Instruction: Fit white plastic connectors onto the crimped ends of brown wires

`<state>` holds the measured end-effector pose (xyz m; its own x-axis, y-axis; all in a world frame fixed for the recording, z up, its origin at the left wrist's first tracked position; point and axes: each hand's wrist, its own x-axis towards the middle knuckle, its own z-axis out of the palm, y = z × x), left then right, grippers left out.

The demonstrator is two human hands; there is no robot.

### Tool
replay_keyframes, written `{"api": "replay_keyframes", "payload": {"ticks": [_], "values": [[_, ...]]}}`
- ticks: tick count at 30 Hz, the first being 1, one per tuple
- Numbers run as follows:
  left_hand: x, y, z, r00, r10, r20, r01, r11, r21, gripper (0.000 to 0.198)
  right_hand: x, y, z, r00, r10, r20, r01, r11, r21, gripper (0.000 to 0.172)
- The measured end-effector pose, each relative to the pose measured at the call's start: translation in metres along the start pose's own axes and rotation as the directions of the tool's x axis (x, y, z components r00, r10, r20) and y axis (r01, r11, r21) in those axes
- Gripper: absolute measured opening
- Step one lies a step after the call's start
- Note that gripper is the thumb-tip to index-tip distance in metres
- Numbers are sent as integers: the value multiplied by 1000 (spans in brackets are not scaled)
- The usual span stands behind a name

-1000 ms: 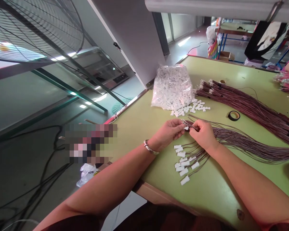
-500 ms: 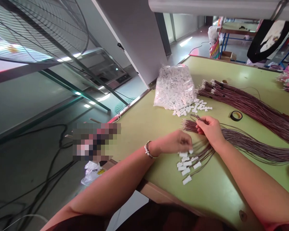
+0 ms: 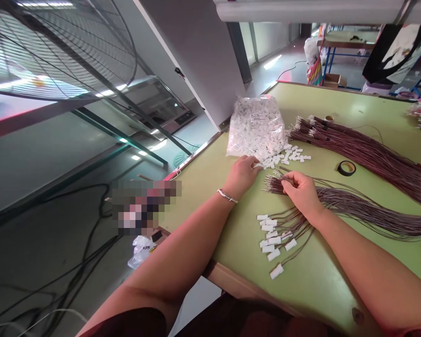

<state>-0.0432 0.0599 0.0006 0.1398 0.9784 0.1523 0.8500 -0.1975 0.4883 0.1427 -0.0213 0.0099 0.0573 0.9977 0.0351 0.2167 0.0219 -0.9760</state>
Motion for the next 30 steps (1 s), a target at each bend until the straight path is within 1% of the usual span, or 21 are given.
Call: {"api": "replay_keyframes", "payload": {"ticks": [2, 4, 6, 7, 9, 10, 11, 12, 14, 15, 16, 17, 18, 19, 21, 25, 30], "values": [[-3, 1, -1, 1000, 7, 22, -7, 1000, 1, 20, 0, 1, 0, 1000, -6, 1, 6, 1000, -25, 18], [-6, 0, -7, 999, 17, 35, -16, 999, -42, 23, 1, 4, 0, 1000, -9, -7, 8, 999, -54, 19], [-11, -4, -16, 999, 14, 47, -7, 989, -151, 25, 2, 6, 0, 1000, -8, -21, 6, 997, -82, 20], [-13, -5, -21, 998, -2, 65, 17, 974, -227, 23, 2, 6, -1, 1000, -6, -27, 3, 996, -94, 20], [-19, -4, -31, 989, -58, 133, 107, 908, -405, 16, 2, 5, -1, 999, -2, -37, -3, 994, -111, 21], [-22, -1, -34, 981, -81, 178, 161, 850, -501, 13, 2, 4, -1, 999, -1, -39, -3, 993, -115, 21], [-25, 2, -36, 970, -95, 224, 214, 772, -599, 12, 2, 4, -1, 999, -3, -39, -2, 993, -121, 21], [-27, 6, -37, 957, -94, 275, 265, 673, -691, 13, 1, 3, -1, 999, -11, -38, 7, 992, -127, 21], [-32, 14, -35, 923, -66, 378, 367, 438, -821, 16, 0, 2, -1, 998, -49, -43, 42, 988, -152, 20], [-34, 18, -32, 904, -47, 426, 417, 328, -848, 17, -1, 2, -1, 996, -74, -49, 65, 983, -170, 20], [-36, 21, -28, 884, -34, 467, 461, 239, -855, 17, -2, 2, -1, 993, -101, -57, 88, 978, -190, 19], [-37, 24, -25, 867, -27, 498, 495, 175, -851, 17, -3, 2, -1, 990, -124, -64, 108, 972, -209, 19], [-37, 25, -21, 856, -26, 516, 515, 133, -847, 16, -3, 2, 0, 987, -142, -71, 123, 966, -227, 18], [-37, 26, -19, 851, -25, 525, 525, 108, -844, 16, -4, 2, 0, 985, -156, -74, 133, 961, -244, 18], [-37, 25, -16, 846, -17, 532, 532, 89, -842, 15, -5, 2, 1, 982, -173, -75, 147, 951, -270, 17], [-38, 26, -17, 838, 17, 545, 540, 106, -835, 12, -4, 2, 1, 981, -180, -71, 152, 945, -291, 17], [-38, 28, -19, 846, 0, 533, 530, 109, -841, 13, -5, 1, 1, 983, -171, -71, 145, 949, -281, 17]]}}
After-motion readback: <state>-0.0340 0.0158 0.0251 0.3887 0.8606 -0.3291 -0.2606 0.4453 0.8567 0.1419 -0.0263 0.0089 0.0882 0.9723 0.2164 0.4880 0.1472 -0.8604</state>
